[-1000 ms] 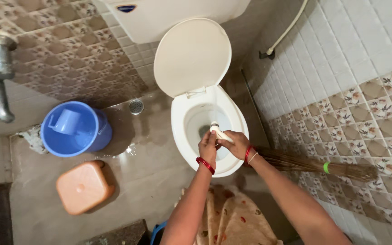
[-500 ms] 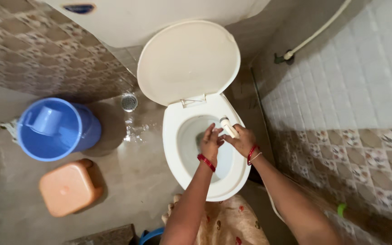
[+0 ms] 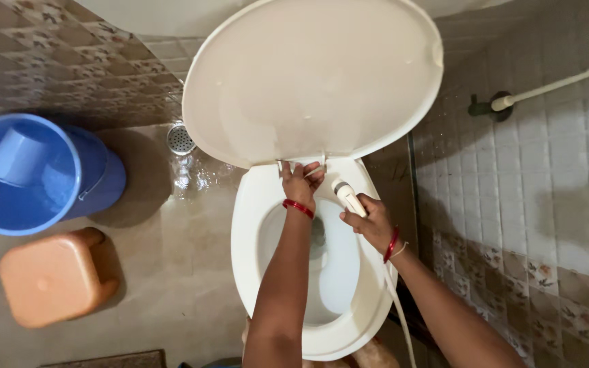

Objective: The person scrubs the inside of a toilet bowl using a traditional straw broom, then rinses it with a handheld bidet sprayer. They apply blue toilet cleaner to the underside of the toilet seat and scrub it with a long-handled brush.

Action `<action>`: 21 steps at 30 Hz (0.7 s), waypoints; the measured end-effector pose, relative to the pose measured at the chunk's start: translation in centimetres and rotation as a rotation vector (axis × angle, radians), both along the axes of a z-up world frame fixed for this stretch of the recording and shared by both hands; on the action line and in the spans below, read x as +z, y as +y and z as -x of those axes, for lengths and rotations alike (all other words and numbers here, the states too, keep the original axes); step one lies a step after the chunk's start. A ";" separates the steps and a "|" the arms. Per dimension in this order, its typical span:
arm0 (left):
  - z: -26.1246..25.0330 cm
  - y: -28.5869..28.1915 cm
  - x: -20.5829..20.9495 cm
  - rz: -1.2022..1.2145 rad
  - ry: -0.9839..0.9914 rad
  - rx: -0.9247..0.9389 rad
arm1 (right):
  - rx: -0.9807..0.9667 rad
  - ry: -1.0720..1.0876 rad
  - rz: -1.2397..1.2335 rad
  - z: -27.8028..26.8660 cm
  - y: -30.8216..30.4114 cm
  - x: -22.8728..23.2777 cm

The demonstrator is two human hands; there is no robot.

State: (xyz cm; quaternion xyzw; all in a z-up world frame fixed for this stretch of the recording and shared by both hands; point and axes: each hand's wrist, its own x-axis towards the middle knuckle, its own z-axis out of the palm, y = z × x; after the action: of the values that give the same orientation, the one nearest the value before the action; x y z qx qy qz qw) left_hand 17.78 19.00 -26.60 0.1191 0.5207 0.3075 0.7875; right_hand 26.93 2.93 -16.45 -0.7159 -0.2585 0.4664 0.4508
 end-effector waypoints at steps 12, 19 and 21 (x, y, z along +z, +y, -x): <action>-2.8 3.9 0.0 0.124 0.366 0.156 | -0.072 0.020 -0.040 -1.8 -2.0 -0.9; -5.4 -5.8 -4.6 0.099 -0.060 0.019 | -0.170 0.085 -0.135 -1.6 -8.0 2.6; -7.5 -11.4 -3.1 -0.378 -0.256 -0.302 | -0.194 0.047 -0.131 -1.3 -10.5 5.2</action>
State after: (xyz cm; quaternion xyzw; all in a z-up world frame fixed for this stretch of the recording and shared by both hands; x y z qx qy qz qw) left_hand 25.23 7.58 -29.71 0.3005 0.3264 0.2908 0.8477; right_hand 28.27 -7.59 -11.26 -0.6955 -0.2071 0.4192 0.5456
